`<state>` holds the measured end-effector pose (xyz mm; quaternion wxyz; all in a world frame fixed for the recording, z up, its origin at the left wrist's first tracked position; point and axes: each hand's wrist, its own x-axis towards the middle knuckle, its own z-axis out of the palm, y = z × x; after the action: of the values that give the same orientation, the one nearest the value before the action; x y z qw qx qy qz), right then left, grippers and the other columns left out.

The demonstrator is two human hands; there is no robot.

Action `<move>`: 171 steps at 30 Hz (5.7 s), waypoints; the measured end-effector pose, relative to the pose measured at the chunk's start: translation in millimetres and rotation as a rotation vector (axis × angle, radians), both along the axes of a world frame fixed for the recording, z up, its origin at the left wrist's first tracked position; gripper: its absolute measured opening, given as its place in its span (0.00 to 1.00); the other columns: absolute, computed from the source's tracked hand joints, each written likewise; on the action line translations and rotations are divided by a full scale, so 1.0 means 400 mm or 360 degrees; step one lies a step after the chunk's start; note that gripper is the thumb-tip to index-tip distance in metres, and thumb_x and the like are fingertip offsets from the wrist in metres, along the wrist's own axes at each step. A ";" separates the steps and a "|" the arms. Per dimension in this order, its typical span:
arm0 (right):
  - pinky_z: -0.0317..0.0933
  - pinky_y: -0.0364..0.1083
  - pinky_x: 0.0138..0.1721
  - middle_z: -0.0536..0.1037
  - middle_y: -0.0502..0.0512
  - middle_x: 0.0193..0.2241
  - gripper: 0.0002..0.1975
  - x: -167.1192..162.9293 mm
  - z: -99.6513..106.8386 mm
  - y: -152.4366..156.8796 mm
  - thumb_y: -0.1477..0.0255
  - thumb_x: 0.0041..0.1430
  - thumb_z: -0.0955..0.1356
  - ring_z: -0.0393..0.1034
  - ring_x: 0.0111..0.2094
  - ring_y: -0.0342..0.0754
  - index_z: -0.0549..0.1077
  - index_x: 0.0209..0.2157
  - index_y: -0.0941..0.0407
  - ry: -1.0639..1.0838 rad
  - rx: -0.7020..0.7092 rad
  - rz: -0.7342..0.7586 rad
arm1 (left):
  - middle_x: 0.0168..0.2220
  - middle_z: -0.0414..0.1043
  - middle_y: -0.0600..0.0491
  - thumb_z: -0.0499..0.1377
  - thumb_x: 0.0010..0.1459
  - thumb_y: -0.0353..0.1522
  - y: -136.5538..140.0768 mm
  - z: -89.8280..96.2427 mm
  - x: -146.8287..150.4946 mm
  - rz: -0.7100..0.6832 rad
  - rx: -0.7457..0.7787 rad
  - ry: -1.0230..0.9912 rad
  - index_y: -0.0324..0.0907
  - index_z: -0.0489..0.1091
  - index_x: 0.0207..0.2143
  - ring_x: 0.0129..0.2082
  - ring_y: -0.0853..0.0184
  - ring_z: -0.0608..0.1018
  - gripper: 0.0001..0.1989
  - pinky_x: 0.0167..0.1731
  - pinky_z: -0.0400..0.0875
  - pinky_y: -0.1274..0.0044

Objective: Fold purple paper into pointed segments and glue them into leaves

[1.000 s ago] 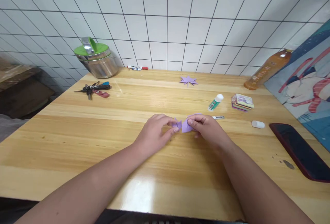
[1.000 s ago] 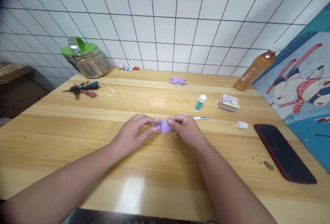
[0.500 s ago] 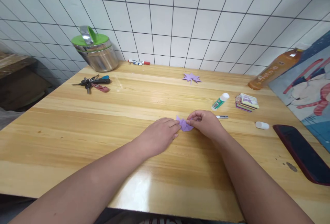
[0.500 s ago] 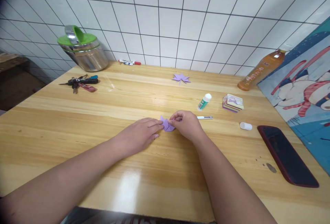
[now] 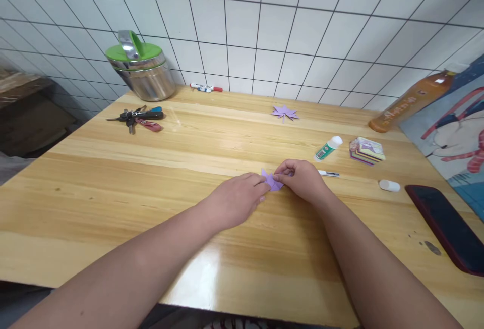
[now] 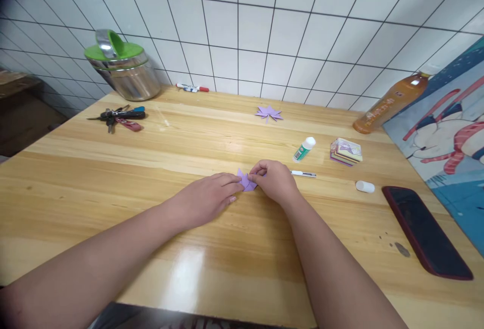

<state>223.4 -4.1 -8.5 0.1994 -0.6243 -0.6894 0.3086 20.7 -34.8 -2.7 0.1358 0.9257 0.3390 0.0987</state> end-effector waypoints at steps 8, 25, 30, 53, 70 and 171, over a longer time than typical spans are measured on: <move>0.57 0.40 0.24 0.77 0.47 0.23 0.06 -0.004 0.008 -0.001 0.65 0.46 0.69 0.69 0.24 0.43 0.74 0.25 0.52 -0.0130 0.0032 -0.0055 | 0.47 0.65 0.49 0.49 0.60 0.32 -0.003 0.002 0.002 0.0015 -0.0010 0.0013 0.44 0.62 0.49 0.49 0.62 0.66 0.14 0.47 0.63 0.69; 0.54 0.40 0.23 0.76 0.47 0.23 0.06 -0.016 0.015 0.000 0.65 0.46 0.68 0.67 0.24 0.42 0.73 0.25 0.52 -0.0230 0.0066 0.0002 | 0.47 0.65 0.48 0.49 0.60 0.32 -0.010 0.003 0.007 0.0023 -0.0005 0.0024 0.43 0.60 0.50 0.49 0.62 0.66 0.16 0.49 0.62 0.69; 0.53 0.40 0.22 0.76 0.46 0.24 0.06 -0.019 0.019 0.001 0.64 0.47 0.68 0.66 0.24 0.42 0.74 0.26 0.51 -0.0296 0.0078 -0.0026 | 0.48 0.64 0.48 0.49 0.59 0.32 -0.012 0.003 0.008 0.0020 -0.0004 0.0047 0.44 0.59 0.52 0.49 0.62 0.66 0.17 0.48 0.62 0.69; 0.51 0.41 0.22 0.76 0.46 0.23 0.06 -0.025 0.017 0.006 0.63 0.47 0.68 0.67 0.24 0.43 0.75 0.26 0.50 -0.0335 0.0059 -0.0085 | 0.53 0.60 0.47 0.52 0.58 0.36 -0.028 -0.001 0.011 0.0031 0.0082 0.0099 0.44 0.59 0.53 0.54 0.59 0.62 0.20 0.52 0.57 0.68; 0.53 0.41 0.24 0.74 0.47 0.23 0.10 -0.018 0.000 0.000 0.61 0.53 0.64 0.64 0.24 0.42 0.72 0.29 0.53 -0.0090 0.0253 -0.0254 | 0.54 0.61 0.49 0.50 0.59 0.35 -0.011 0.009 0.004 -0.0053 0.0133 0.0035 0.45 0.59 0.53 0.57 0.60 0.58 0.19 0.57 0.47 0.63; 0.62 0.43 0.35 0.77 0.49 0.27 0.01 -0.063 0.058 -0.112 0.72 0.51 0.68 0.70 0.31 0.44 0.74 0.27 0.53 0.0573 0.0577 0.0067 | 0.27 0.74 0.55 0.56 0.54 0.35 0.004 0.029 0.004 0.0347 -0.0037 -0.0728 0.44 0.72 0.28 0.31 0.66 0.74 0.06 0.36 0.65 0.73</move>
<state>198.3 -49.0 14.6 0.4210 -0.4989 -0.6997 0.2903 22.4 -33.2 8.8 0.2082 0.8356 0.3984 0.3158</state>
